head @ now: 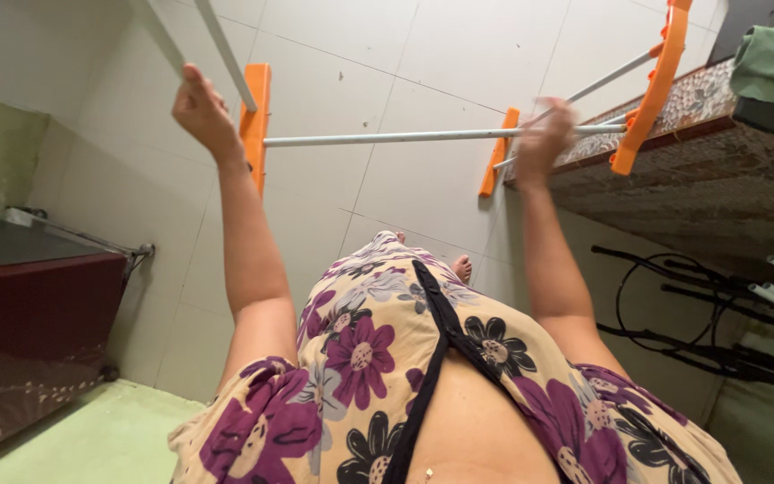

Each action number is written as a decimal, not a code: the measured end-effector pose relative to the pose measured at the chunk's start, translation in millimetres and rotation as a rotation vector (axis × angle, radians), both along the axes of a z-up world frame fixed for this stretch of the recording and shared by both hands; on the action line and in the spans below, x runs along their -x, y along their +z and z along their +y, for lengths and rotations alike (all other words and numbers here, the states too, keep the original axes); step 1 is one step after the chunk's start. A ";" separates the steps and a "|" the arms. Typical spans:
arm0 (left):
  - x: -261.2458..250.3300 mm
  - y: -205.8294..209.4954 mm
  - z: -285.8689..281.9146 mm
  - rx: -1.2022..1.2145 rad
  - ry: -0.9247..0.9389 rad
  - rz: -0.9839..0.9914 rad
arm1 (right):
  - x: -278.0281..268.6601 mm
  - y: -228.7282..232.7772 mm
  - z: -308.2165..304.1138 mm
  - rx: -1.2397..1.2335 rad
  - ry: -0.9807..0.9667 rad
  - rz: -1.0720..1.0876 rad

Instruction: The person wipes an orange plastic drying rack with a green cloth, then inserts several white metal rods into the rack's slots to assemble it. The person handles the rack and rods by hand, completing the assembly in a tiled room.

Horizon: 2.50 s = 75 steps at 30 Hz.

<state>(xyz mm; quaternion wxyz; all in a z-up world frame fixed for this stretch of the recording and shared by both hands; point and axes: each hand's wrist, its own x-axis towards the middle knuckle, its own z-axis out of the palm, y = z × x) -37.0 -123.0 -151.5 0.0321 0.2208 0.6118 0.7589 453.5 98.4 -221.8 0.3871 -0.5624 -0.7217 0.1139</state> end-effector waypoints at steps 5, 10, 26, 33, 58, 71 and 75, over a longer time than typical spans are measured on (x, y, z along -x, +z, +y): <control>-6.3 3.9 1.4 0.043 0.034 0.065 | 92.7 49.7 -36.5 0.316 0.444 -0.183; -28.3 -7.5 -12.2 0.049 0.051 -0.007 | 170.3 141.4 -55.9 0.492 0.860 0.154; -79.0 -29.5 -42.1 0.278 0.153 0.112 | 139.9 65.7 52.9 0.241 0.191 -0.213; -80.2 -27.7 -35.7 0.300 0.109 0.128 | -4.1 -0.9 85.9 0.433 -0.411 -0.415; -112.6 -79.5 -24.4 0.356 -0.051 0.119 | 206.2 129.6 31.8 0.641 0.855 0.498; -126.4 -101.2 -46.2 0.641 -0.228 -0.075 | 278.9 147.3 -48.5 0.945 1.110 0.817; -101.0 -46.0 -14.8 0.369 -0.326 -0.034 | 276.0 99.3 -72.4 1.066 1.095 0.772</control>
